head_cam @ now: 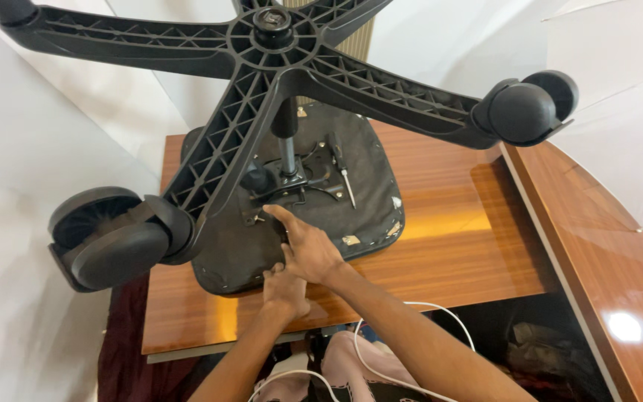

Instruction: The person uses a screwdriver to tighten screws on the underside of an office chair base that is placed upside down on a wooden table. The person repeatedly adjusts the screwdriver and hand positions to secure the fasteners.

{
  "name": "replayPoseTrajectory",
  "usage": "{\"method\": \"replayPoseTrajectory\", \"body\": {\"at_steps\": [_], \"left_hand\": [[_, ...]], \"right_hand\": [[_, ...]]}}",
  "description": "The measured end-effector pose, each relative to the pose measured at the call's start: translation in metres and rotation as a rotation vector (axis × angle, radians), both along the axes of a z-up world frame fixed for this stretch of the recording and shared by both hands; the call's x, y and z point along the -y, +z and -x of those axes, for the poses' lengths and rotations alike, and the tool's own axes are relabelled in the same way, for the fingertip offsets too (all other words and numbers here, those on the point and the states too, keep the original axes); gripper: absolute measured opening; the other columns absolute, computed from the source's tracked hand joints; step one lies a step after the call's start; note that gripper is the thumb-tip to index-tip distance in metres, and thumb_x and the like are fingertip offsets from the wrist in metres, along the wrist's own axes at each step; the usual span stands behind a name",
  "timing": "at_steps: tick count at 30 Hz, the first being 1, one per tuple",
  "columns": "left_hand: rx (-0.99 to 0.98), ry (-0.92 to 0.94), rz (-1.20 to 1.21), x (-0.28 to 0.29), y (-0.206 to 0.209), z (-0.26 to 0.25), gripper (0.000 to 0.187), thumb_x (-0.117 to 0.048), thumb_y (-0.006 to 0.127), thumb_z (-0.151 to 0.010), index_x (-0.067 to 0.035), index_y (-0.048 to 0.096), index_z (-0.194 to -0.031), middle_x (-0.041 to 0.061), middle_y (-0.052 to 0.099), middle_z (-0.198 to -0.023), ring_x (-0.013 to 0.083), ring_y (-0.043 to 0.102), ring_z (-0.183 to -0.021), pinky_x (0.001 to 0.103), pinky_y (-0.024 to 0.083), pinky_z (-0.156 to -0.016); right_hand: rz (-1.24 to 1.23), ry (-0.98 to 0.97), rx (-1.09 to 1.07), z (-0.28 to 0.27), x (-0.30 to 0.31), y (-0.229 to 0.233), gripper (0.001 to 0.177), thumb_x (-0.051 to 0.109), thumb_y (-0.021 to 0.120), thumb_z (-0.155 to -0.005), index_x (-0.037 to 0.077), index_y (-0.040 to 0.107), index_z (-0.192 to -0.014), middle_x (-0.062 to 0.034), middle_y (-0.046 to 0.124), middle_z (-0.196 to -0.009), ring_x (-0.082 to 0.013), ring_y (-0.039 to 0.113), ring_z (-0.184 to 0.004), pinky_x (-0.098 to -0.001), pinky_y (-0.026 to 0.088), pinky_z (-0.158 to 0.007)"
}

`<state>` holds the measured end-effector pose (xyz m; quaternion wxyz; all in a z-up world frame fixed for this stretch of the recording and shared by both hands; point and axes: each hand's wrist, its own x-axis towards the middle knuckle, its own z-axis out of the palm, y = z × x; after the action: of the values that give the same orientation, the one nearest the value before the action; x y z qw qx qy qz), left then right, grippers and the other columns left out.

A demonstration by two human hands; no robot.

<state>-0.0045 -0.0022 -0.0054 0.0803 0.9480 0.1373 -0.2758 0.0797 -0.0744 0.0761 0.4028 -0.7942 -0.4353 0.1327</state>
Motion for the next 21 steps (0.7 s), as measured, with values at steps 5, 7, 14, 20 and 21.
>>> {"method": "replayPoseTrajectory", "body": {"at_steps": [5,7,14,20,21], "left_hand": [[0.284,0.081,-0.034,-0.002,-0.014,-0.004,0.044,-0.029,0.07,-0.086,-0.009,0.065,-0.124,0.014,0.066,-0.124,0.0307,0.066,-0.11,0.047,0.054,-0.094],[0.27,0.134,0.004,-0.005,-0.015,-0.006,0.041,-0.029,0.07,-0.087,-0.008,0.066,-0.122,0.015,0.067,-0.121,0.0318,0.067,-0.108,0.047,0.055,-0.092],[0.4,0.541,0.215,-0.018,-0.004,-0.014,0.031,-0.028,0.068,-0.091,-0.004,0.069,-0.112,0.018,0.072,-0.111,0.036,0.07,-0.101,0.049,0.058,-0.086],[0.33,0.536,0.264,-0.028,-0.008,-0.035,0.024,-0.022,0.065,-0.094,-0.001,0.072,-0.103,0.02,0.074,-0.106,0.0388,0.072,-0.098,0.05,0.06,-0.082],[0.346,0.516,0.269,-0.029,-0.01,-0.035,0.02,-0.017,0.066,-0.092,-0.002,0.073,-0.102,0.02,0.074,-0.107,0.0394,0.072,-0.1,0.05,0.059,-0.083]], "right_hand": [[0.119,0.027,-0.019,0.001,0.001,0.017,0.087,0.009,0.069,-0.085,0.029,0.025,-0.156,-0.0213,0.069,-0.116,-0.0449,0.069,-0.098,-0.0533,0.056,-0.086],[0.123,0.018,0.003,0.002,0.004,0.023,0.083,0.01,0.067,-0.088,0.029,0.025,-0.157,-0.0203,0.069,-0.118,-0.0444,0.069,-0.098,-0.053,0.057,-0.085],[0.053,-0.104,0.192,0.002,0.013,0.033,0.064,0.016,0.067,-0.093,0.023,0.04,-0.15,-0.015,0.067,-0.112,-0.0376,0.07,-0.095,-0.0477,0.059,-0.073],[-0.014,-0.188,0.287,-0.005,0.023,0.036,0.052,0.024,0.075,-0.083,0.015,0.055,-0.13,-0.0125,0.068,-0.102,-0.0362,0.07,-0.094,-0.0473,0.058,-0.073],[-0.043,-0.197,0.323,-0.006,0.024,0.036,0.049,0.025,0.076,-0.081,0.014,0.057,-0.125,-0.0125,0.068,-0.101,-0.0367,0.069,-0.094,-0.0478,0.058,-0.073]]}}
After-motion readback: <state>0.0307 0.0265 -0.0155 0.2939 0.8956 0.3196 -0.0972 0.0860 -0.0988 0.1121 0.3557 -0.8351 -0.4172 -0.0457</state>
